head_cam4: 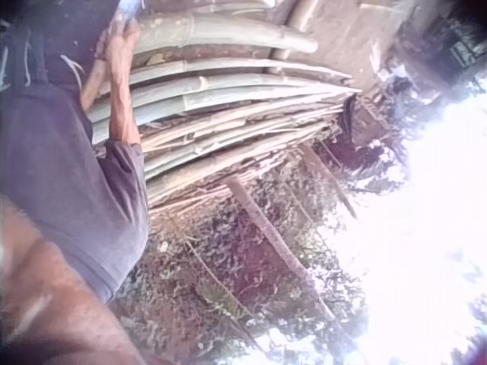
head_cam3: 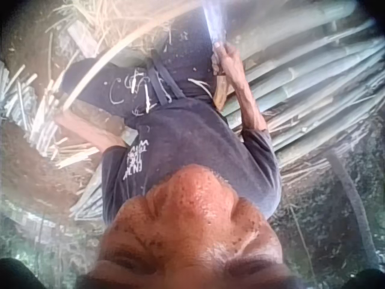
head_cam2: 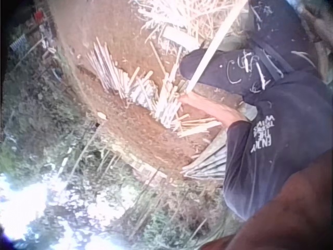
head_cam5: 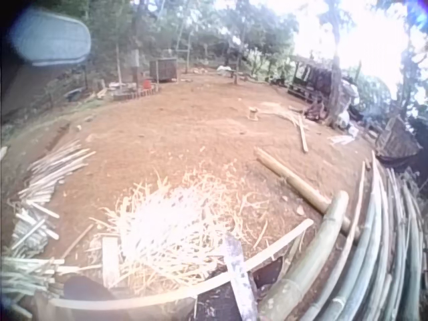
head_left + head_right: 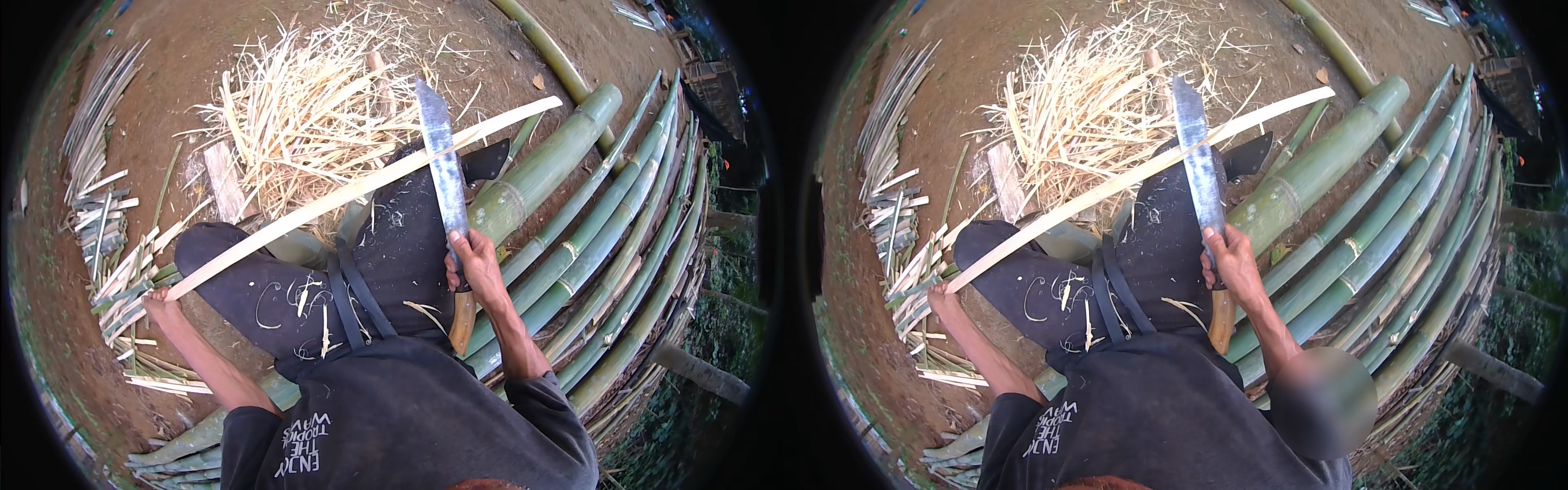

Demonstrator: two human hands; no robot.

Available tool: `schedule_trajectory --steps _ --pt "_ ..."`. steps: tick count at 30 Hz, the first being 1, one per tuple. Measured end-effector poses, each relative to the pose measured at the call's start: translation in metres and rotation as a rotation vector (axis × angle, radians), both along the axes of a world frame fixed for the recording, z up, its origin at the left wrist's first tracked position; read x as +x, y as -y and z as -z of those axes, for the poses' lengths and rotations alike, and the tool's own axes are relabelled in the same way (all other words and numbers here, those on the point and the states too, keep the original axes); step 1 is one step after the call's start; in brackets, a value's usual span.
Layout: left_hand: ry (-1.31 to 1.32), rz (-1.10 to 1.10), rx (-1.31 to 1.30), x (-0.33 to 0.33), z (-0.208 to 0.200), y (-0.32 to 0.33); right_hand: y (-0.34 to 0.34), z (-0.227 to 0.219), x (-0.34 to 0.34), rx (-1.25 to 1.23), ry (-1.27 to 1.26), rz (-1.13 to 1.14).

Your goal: The person sits on the ground and uses a large knife to shave the outer layer off a long bamboo strip. They hold the strip with their left hand and repeatedly scrape the blade along its length to smooth the surface.

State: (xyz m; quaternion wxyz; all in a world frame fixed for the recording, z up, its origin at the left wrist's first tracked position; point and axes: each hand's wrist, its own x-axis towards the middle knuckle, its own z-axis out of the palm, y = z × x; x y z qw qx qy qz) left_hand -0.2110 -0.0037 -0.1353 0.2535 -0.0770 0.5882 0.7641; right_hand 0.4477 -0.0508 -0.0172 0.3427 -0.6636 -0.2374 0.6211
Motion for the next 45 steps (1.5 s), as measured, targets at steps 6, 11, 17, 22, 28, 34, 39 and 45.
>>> schedule_trajectory --steps 6,11,17,22,28,34,39,45 --pt "0.02 0.024 -0.008 -0.013 -0.003 -0.004 0.015 -0.017 -0.073 -0.06 -0.05 -0.612" --pt "0.121 -0.014 0.004 0.03 -0.034 -0.005 0.012 -0.013 -0.058 -0.112 -0.112 -0.463" --pt "-0.015 0.113 -0.119 0.031 -0.045 -0.005 0.003 -0.017 -0.046 0.001 -0.001 -0.461" --pt "-0.017 0.1 -0.164 0.061 -0.058 -0.018 0.007 -0.014 -0.057 0.0 -0.057 -0.428" --pt "0.021 0.076 -0.116 0.047 -0.051 -0.015 0.007 -0.017 -0.054 -0.002 -0.053 -0.44" --pt "0.287 0.175 0.364 0.016 -0.035 0.009 0.002 -0.018 0.0 -0.013 -0.022 -0.223" --pt "0.26 0.377 0.76 0.028 -0.013 0.016 -0.024 0.002 0.076 0.076 0.1 0.207" --pt "0.178 0.422 0.759 0.019 -0.007 0.013 -0.017 0.006 0.053 0.044 0.163 -0.05"
